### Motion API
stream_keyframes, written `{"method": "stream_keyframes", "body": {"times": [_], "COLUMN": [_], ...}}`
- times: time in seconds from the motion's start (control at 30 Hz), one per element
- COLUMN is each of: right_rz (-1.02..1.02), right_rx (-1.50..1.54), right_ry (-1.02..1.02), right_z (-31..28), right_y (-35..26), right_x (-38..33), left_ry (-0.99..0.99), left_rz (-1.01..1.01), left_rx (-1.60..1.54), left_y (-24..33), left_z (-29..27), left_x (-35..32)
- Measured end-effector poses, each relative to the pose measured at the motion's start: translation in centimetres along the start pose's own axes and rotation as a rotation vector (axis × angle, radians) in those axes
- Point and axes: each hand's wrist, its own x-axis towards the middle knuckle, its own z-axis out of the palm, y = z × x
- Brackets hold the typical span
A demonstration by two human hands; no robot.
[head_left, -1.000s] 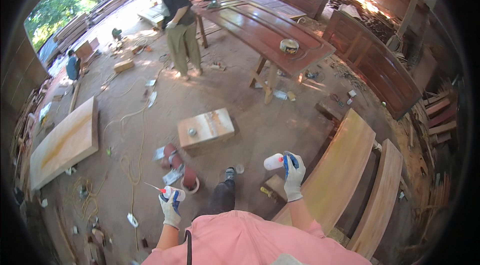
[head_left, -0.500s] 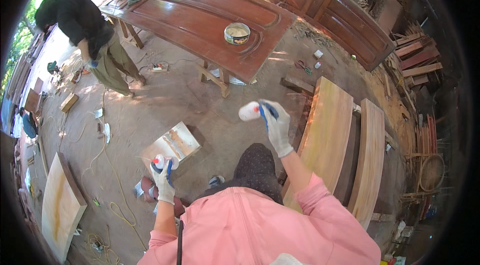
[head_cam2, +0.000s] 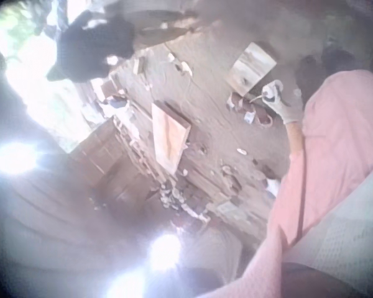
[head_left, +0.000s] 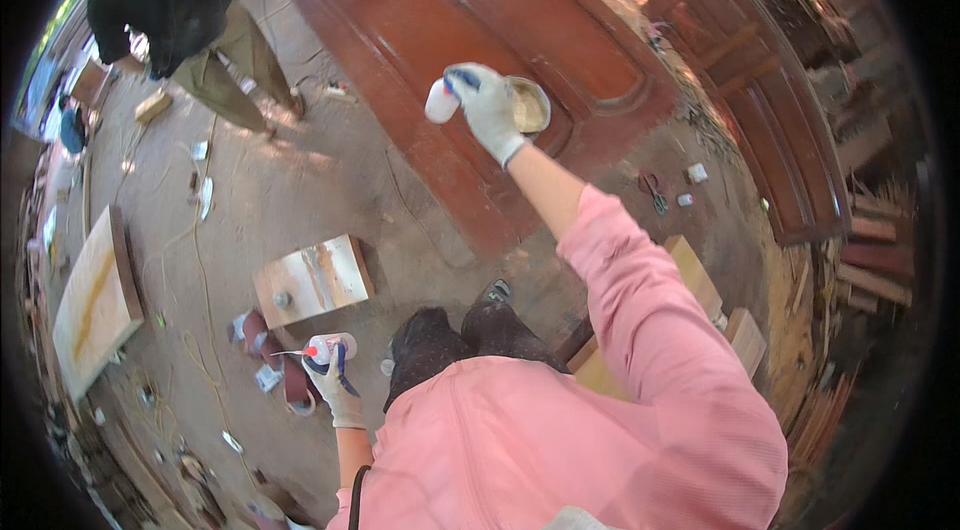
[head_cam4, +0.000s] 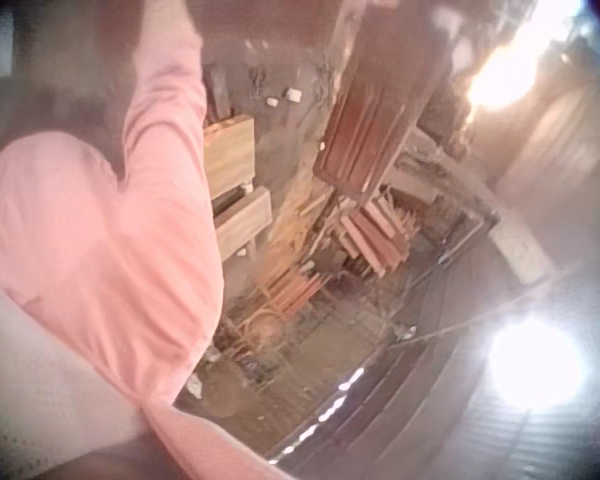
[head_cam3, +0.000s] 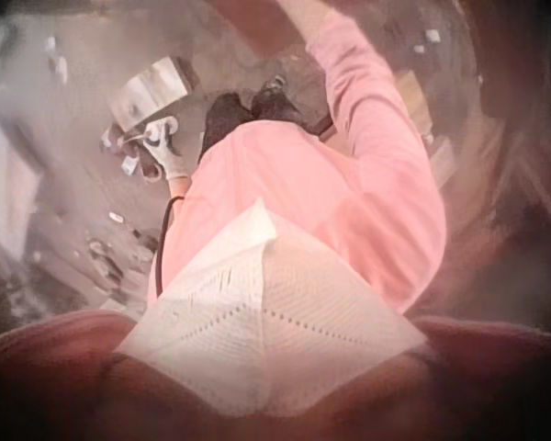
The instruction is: The person wipes a wooden door with a cloth, then uses a spray gun to apply a finish to the door surface. They later apply a substance from a bottle into the door's grooves and smooth it with their gloved hand.
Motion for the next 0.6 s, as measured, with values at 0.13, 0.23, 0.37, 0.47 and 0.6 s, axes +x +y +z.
{"method": "stream_keyframes", "body": {"times": [0.13, 0.23, 0.37, 0.47, 0.6], "right_rz": [0.155, 0.158, 0.257, 0.267, 0.37], "right_rx": [-0.154, -0.299, -0.269, -0.214, -0.156], "right_ry": [-0.119, -0.172, -0.162, -0.223, -0.397], "right_z": [2.0, 4.2, 4.1, 2.9, -2.9], "right_y": [5.7, 8.9, 12.5, 14.9, 12.2], "right_x": [8.4, 10.6, 10.3, 9.8, 8.8], "left_ry": [-0.071, 0.022, 0.02, -0.024, -0.022], "left_rz": [0.442, 0.246, 0.073, 0.118, 0.015], "left_rx": [0.763, 0.521, 0.227, 0.258, 0.112], "left_y": [-1.7, -1.1, -1.0, -0.1, 2.6], "left_z": [1.7, 5.7, 9.1, 11.2, 15.9], "left_x": [-2.8, -3.5, -0.2, 3.2, 5.3]}}
